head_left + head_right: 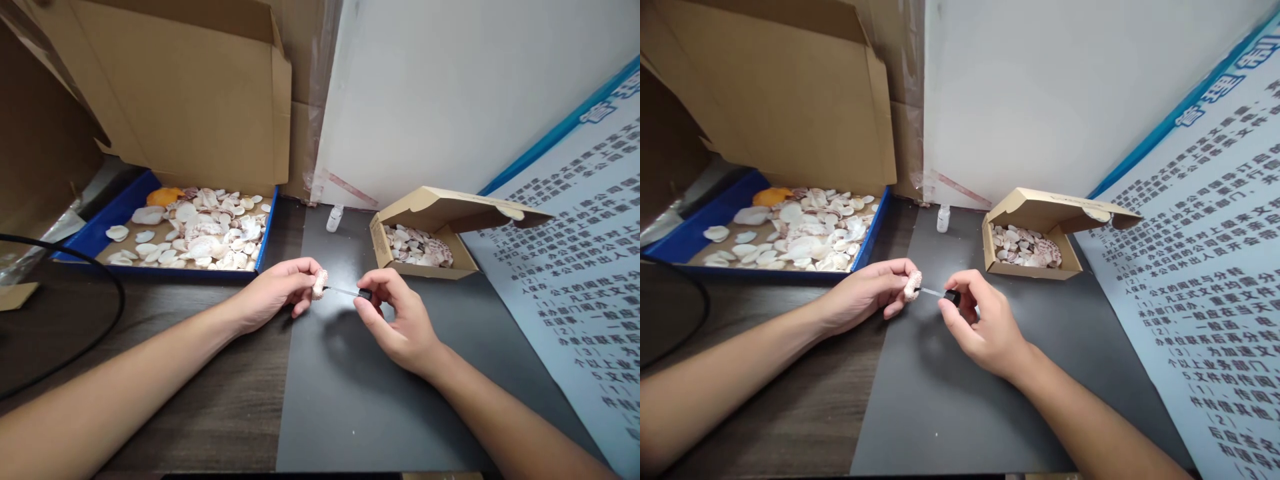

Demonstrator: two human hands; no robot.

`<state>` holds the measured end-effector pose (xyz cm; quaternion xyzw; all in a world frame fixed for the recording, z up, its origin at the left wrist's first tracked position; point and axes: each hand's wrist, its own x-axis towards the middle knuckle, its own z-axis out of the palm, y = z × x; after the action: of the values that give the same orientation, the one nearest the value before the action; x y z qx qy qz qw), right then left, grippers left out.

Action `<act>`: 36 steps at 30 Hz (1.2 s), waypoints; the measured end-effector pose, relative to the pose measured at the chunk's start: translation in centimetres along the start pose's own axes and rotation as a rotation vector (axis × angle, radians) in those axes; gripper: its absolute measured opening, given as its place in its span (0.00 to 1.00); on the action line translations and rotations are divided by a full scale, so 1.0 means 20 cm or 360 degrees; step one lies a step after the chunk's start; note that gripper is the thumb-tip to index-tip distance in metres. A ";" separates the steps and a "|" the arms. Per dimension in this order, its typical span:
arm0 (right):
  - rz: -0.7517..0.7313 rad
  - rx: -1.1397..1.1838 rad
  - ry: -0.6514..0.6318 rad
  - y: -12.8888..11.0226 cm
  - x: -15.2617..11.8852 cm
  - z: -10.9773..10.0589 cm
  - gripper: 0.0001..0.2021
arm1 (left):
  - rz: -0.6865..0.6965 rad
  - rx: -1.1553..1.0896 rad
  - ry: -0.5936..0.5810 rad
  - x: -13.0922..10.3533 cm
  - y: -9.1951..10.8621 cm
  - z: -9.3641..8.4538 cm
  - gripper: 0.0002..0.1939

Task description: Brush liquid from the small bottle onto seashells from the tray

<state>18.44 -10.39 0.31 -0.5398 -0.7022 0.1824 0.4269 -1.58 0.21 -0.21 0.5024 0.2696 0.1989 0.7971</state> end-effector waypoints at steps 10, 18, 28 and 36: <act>0.0028 0.0004 0.0002 -0.01 0.01 0.00 0.08 | 0.0012 -0.0017 -0.0005 0.00 0.01 0.00 0.06; -0.0004 0.0046 -0.0015 -0.01 0.01 -0.01 0.06 | -0.0003 -0.0040 0.0010 0.00 0.01 0.00 0.05; 0.0017 0.0024 -0.0009 -0.02 0.01 -0.01 0.05 | 0.0005 -0.0043 0.0013 0.00 0.01 0.00 0.05; 0.0026 0.0027 0.0020 -0.02 0.01 -0.01 0.05 | 0.0021 -0.0022 0.0015 0.00 0.01 0.01 0.05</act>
<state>18.35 -10.37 0.69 -0.5430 -0.6935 0.1883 0.4345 -1.57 0.15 -0.02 0.4976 0.2687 0.2084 0.7979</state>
